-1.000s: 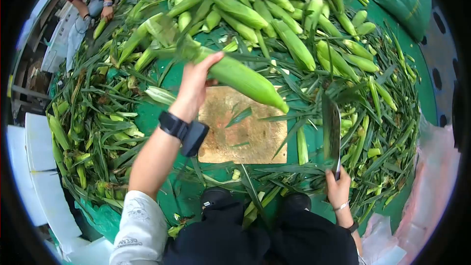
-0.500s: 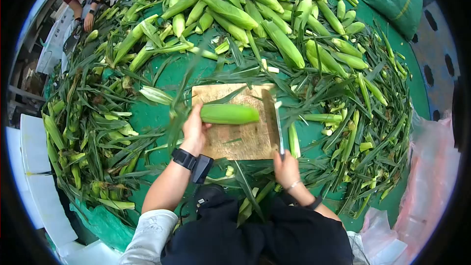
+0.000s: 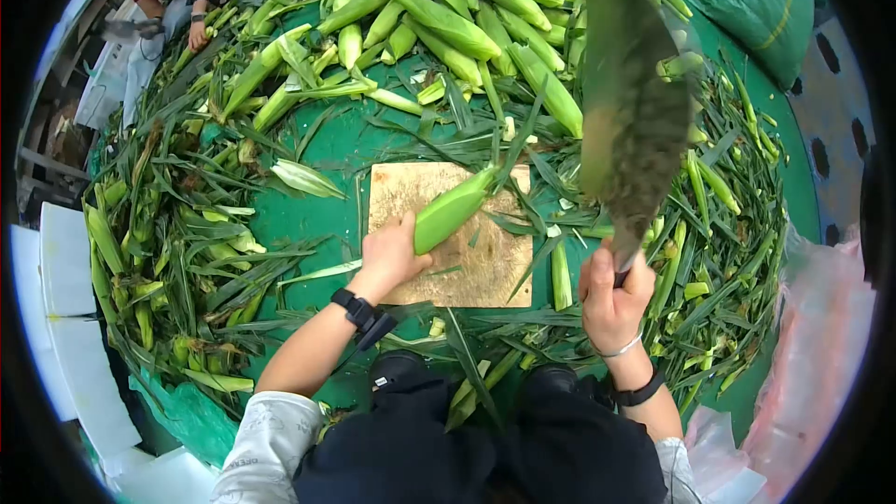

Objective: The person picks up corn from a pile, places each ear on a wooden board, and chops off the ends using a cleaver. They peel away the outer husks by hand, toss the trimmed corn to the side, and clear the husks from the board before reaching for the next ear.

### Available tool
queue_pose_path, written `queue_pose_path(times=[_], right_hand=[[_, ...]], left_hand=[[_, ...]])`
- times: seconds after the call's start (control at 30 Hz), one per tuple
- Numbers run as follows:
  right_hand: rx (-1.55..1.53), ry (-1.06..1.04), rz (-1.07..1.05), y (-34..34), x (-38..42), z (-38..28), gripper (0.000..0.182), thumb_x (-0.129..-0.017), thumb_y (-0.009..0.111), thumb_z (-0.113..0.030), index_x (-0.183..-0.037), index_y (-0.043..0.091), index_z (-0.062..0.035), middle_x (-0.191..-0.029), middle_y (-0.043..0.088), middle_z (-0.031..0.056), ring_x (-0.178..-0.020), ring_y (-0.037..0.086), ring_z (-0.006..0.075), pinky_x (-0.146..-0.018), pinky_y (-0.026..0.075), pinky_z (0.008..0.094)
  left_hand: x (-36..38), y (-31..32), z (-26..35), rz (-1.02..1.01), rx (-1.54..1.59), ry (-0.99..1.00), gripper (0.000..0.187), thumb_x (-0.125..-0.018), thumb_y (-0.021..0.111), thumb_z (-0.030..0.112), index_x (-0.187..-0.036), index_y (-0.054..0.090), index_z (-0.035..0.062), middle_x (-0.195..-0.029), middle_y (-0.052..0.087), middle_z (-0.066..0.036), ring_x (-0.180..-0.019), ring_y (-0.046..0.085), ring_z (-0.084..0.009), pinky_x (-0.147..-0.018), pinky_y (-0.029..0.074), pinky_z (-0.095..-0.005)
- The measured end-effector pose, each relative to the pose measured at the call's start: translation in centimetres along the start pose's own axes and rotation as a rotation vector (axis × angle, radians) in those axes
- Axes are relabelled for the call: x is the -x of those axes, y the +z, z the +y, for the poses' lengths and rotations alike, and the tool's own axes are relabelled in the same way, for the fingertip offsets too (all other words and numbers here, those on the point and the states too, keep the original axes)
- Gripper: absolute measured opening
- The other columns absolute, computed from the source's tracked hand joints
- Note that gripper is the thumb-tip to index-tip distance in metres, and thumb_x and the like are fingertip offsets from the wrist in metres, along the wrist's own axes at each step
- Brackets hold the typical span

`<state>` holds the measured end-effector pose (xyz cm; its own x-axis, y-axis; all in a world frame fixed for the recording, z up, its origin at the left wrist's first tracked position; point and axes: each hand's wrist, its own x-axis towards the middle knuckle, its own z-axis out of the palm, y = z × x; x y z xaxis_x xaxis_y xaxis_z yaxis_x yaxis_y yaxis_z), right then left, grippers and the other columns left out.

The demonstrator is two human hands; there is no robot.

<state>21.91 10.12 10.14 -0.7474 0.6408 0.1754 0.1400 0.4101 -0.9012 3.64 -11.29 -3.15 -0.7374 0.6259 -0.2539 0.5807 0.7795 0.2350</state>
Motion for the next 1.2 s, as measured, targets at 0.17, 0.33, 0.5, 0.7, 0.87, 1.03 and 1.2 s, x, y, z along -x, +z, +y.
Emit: queue_pose_path(times=[0.17, 0.33, 0.5, 0.7, 0.87, 1.03, 1.2], right_hand=[[-0.047, -0.117, -0.067, 5.8, 0.7, 5.2, 0.017, -0.088, 0.062, -0.015, -0.086, 0.056, 0.0003, -0.063, 0.055, 0.0158, -0.050, 0.055, 0.0270, -0.049, 0.043, 0.0346], [0.455, 0.357, -0.674, 5.3, 1.1, 9.9, 0.044, -0.089, 0.055, -0.038, -0.081, 0.061, 0.0048, -0.073, 0.061, 0.0280, -0.068, 0.061, 0.0454, -0.066, 0.050, 0.0498], [0.437, 0.231, -0.377, 2.7, 0.4, 6.6, 0.039, -0.090, 0.060, -0.033, -0.073, 0.056, 0.0020, -0.060, 0.057, 0.0252, -0.061, 0.059, 0.0441, -0.056, 0.048, 0.0463], [0.596, 0.091, -0.731, 5.6, 2.9, 8.3, 0.034, -0.088, 0.059, -0.033, -0.082, 0.060, 0.0005, -0.066, 0.061, 0.0243, -0.065, 0.063, 0.0415, -0.063, 0.052, 0.0473], [0.623, 0.431, -0.365, 0.2, 1.2, 11.0, 0.038, -0.084, 0.061, -0.034, -0.080, 0.064, 0.0032, -0.069, 0.059, 0.0265, -0.061, 0.062, 0.0396, -0.057, 0.046, 0.0451], [0.693, 0.486, 0.032, -13.3, 1.5, 23.6, 0.039, -0.093, 0.058, -0.032, -0.095, 0.066, 0.0060, -0.063, 0.056, 0.0115, -0.056, 0.040, 0.0163, -0.054, 0.040, 0.0357], [0.946, 0.449, 0.065, -15.7, 3.2, 16.4, 0.057, -0.093, 0.055, -0.048, -0.098, 0.066, 0.0070, -0.075, 0.064, 0.0228, -0.062, 0.054, 0.0312, -0.062, 0.046, 0.0419]], left_hand=[[3.6, -2.7, -2.1, -0.088, 0.070, -0.008, 0.061, -0.064, 0.074, 0.038, -0.110, 0.051, 0.0042, -0.093, 0.065, -0.021, -0.085, 0.064, -0.0386, -0.073, 0.052, -0.0450], [5.5, -4.0, -6.4, -0.344, 0.360, 0.056, 0.061, -0.063, 0.076, 0.037, -0.107, 0.054, 0.0013, -0.088, 0.065, -0.026, -0.085, 0.064, -0.0395, -0.076, 0.052, -0.0462], [7.7, -4.6, -5.8, -0.243, -0.008, 0.086, 0.065, -0.061, 0.080, 0.027, -0.113, 0.048, 0.0056, -0.094, 0.061, -0.017, -0.088, 0.062, -0.0368, -0.073, 0.051, -0.0441], [9.2, -5.4, -4.2, -0.090, -0.099, 0.122, 0.061, -0.059, 0.080, 0.021, -0.110, 0.048, 0.0052, -0.088, 0.056, -0.014, -0.087, 0.061, -0.0336, -0.070, 0.050, -0.0439], [10.3, -5.8, -7.8, 0.015, 0.079, 0.013, 0.061, -0.063, 0.079, 0.026, -0.111, 0.049, 0.0043, -0.092, 0.060, -0.016, -0.084, 0.063, -0.0340, -0.072, 0.052, -0.0423], [-0.5, -7.4, -1.7, -0.036, 1.452, -0.039, 0.060, -0.082, 0.074, 0.028, -0.128, 0.049, -0.0002, -0.119, 0.061, -0.009, -0.102, 0.060, -0.0148, -0.087, 0.050, -0.0303], [-8.3, -16.2, 3.2, 0.558, 1.376, 0.456, 0.082, -0.076, 0.076, 0.018, -0.143, 0.029, 0.0042, -0.136, 0.045, -0.018, -0.119, 0.050, -0.0247, -0.093, 0.048, -0.0375]])
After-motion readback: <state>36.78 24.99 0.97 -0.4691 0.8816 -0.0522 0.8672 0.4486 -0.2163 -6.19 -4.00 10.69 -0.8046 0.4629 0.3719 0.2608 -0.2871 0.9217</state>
